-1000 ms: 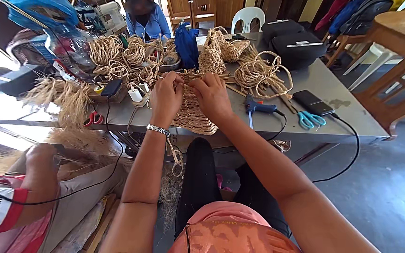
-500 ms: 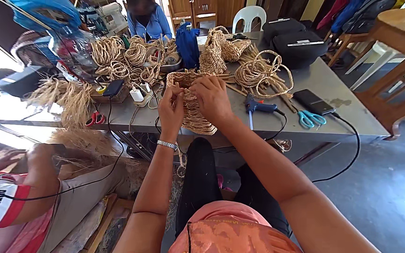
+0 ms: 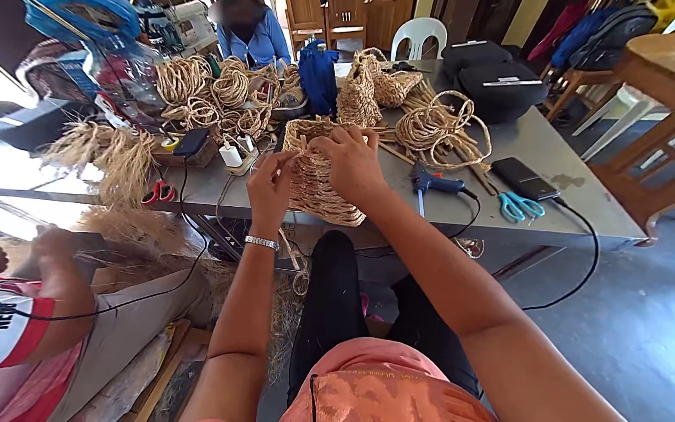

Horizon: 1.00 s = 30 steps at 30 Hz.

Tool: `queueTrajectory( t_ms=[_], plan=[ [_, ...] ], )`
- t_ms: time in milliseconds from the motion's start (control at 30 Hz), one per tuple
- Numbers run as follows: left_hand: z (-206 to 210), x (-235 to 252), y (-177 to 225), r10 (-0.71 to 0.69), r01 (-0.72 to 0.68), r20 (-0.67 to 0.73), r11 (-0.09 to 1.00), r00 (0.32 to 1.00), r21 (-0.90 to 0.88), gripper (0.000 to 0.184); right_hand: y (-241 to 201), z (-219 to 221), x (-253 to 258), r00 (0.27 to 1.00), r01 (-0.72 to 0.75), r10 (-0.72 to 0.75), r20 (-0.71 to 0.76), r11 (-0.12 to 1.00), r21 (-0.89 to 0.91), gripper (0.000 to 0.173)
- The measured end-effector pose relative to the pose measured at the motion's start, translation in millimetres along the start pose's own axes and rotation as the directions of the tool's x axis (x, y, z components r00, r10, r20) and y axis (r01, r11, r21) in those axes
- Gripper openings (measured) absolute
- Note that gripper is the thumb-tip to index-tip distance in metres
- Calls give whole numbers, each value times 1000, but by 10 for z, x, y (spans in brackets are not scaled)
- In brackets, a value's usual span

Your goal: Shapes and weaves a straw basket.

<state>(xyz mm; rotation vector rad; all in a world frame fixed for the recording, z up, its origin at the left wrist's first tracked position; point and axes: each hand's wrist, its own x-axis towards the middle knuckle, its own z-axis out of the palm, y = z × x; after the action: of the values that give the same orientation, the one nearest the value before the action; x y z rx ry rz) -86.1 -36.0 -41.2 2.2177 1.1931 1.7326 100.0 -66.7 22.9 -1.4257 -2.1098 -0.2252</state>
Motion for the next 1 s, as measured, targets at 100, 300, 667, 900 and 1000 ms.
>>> queueTrajectory(
  t_ms=[100, 300, 667, 900, 1000],
  plan=[
    [-181, 307, -13, -7, -15, 172, 992, 985, 123, 28, -17, 1, -2, 1000, -10, 10, 6, 1000, 12, 54],
    [-455, 776, 211, -109, -45, 407, 935, 907, 351, 28, -16, -14, -8, 1000, 8, -7, -14, 1000, 17, 53],
    [-428, 1271, 256, 97, -372, 576, 846, 812, 382, 30, -53, -50, -20, 1000, -17, 16, 10, 1000, 26, 52],
    [-265, 1369, 261, -39, -293, 645, 869, 764, 399, 24, -56, -40, -18, 1000, -14, 14, 1, 1000, 20, 51],
    [-263, 1388, 223, -13, -294, 674, 894, 739, 339, 21, -62, -50, -20, 1000, -17, 17, 19, 1000, 6, 52]
  ],
)
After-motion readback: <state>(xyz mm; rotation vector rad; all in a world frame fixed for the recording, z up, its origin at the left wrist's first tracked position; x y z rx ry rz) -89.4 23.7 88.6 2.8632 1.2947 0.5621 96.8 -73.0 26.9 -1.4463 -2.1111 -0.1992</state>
